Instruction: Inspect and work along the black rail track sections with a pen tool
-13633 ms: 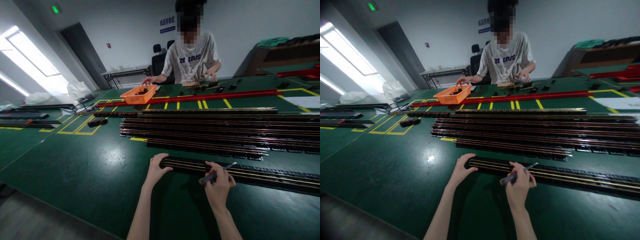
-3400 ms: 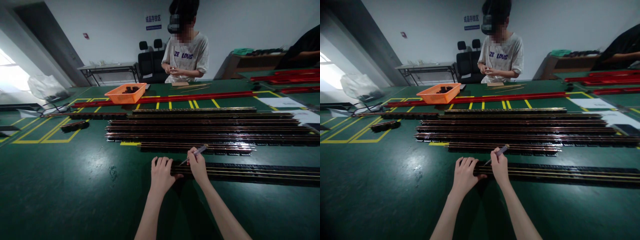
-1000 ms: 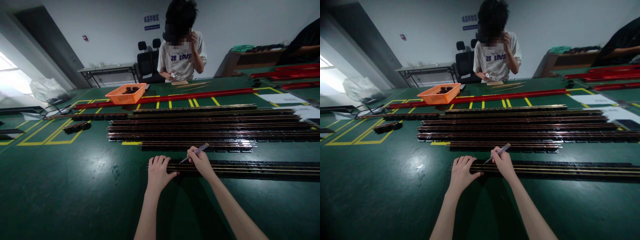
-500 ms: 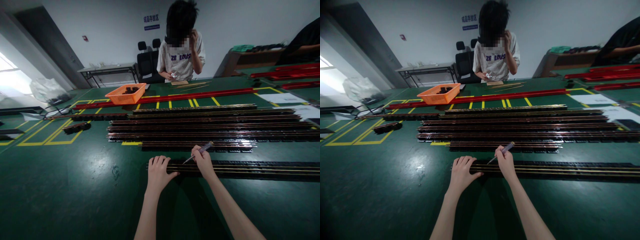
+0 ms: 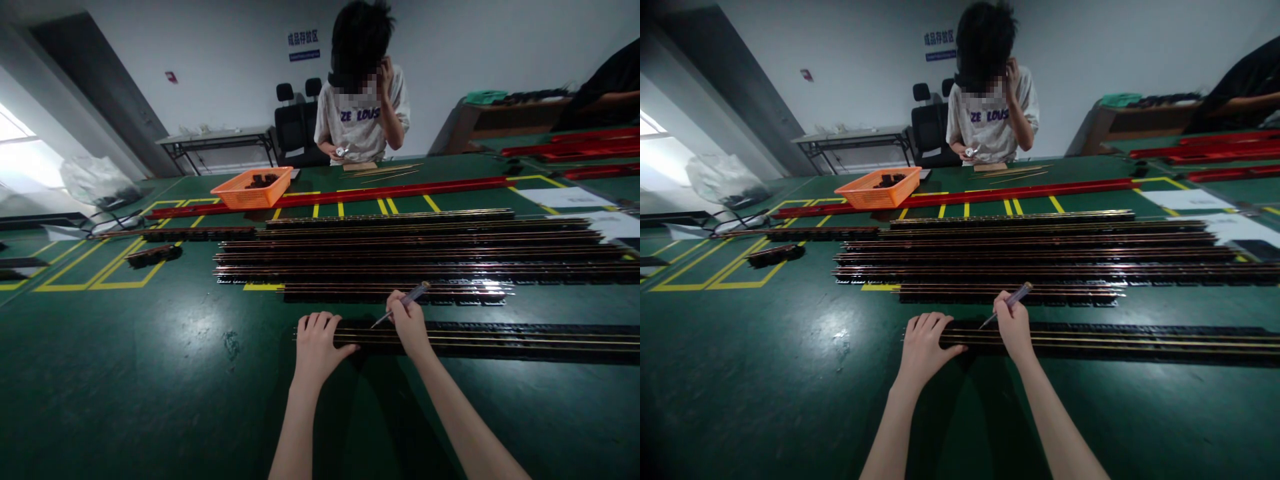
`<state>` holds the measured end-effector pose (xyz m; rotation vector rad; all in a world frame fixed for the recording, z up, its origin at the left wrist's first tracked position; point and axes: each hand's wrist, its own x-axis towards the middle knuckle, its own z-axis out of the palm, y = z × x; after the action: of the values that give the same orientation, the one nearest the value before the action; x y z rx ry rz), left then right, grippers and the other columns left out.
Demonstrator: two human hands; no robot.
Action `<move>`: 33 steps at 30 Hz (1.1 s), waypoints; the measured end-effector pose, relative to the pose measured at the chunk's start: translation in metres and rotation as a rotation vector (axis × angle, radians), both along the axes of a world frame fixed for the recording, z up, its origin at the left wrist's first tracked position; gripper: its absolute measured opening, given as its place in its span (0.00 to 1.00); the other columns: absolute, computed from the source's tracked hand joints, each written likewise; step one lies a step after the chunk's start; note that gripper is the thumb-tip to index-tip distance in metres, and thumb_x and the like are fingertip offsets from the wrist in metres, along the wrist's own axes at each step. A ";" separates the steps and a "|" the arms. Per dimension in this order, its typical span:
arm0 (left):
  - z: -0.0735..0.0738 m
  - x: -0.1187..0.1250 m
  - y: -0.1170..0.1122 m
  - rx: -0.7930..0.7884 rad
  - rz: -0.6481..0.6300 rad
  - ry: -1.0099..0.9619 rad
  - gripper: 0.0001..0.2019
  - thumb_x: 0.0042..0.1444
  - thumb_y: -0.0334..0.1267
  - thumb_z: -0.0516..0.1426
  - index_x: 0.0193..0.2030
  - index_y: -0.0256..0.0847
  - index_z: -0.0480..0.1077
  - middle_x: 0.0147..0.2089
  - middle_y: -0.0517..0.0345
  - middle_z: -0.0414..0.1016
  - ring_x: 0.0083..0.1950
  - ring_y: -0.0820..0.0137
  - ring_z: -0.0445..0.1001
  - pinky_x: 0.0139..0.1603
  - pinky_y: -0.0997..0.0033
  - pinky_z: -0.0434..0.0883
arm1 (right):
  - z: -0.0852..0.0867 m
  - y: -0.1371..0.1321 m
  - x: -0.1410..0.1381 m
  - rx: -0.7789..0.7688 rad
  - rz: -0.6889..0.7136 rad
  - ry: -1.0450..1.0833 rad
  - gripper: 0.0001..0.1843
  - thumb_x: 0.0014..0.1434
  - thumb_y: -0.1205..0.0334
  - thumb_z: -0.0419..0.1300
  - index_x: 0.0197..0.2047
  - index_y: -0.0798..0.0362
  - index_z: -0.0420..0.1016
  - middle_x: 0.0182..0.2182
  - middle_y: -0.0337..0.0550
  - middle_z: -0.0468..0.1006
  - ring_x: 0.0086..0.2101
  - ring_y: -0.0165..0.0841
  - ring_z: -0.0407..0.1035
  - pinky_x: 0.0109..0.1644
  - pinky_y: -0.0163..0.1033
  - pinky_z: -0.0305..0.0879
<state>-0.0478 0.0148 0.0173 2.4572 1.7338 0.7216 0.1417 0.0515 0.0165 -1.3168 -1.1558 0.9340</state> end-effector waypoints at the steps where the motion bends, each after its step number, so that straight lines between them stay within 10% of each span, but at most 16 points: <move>1: 0.000 0.000 0.000 -0.004 -0.001 -0.002 0.21 0.46 0.51 0.61 0.44 0.42 0.69 0.43 0.54 0.73 0.46 0.60 0.69 0.50 0.52 0.63 | 0.000 0.000 0.000 -0.001 -0.001 0.001 0.09 0.48 0.62 0.50 0.18 0.50 0.58 0.14 0.31 0.55 0.17 0.26 0.50 0.21 0.33 0.47; 33: 0.008 0.005 -0.003 -0.023 0.020 0.043 0.21 0.46 0.47 0.61 0.45 0.39 0.69 0.45 0.53 0.73 0.47 0.59 0.69 0.52 0.52 0.63 | 0.009 -0.004 -0.013 0.049 -0.010 -0.029 0.10 0.50 0.63 0.49 0.19 0.50 0.56 0.15 0.31 0.53 0.18 0.26 0.49 0.22 0.33 0.46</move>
<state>-0.0431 0.0119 0.0250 2.4619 1.7735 0.6508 0.1289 0.0472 0.0253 -1.2989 -1.1860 0.8762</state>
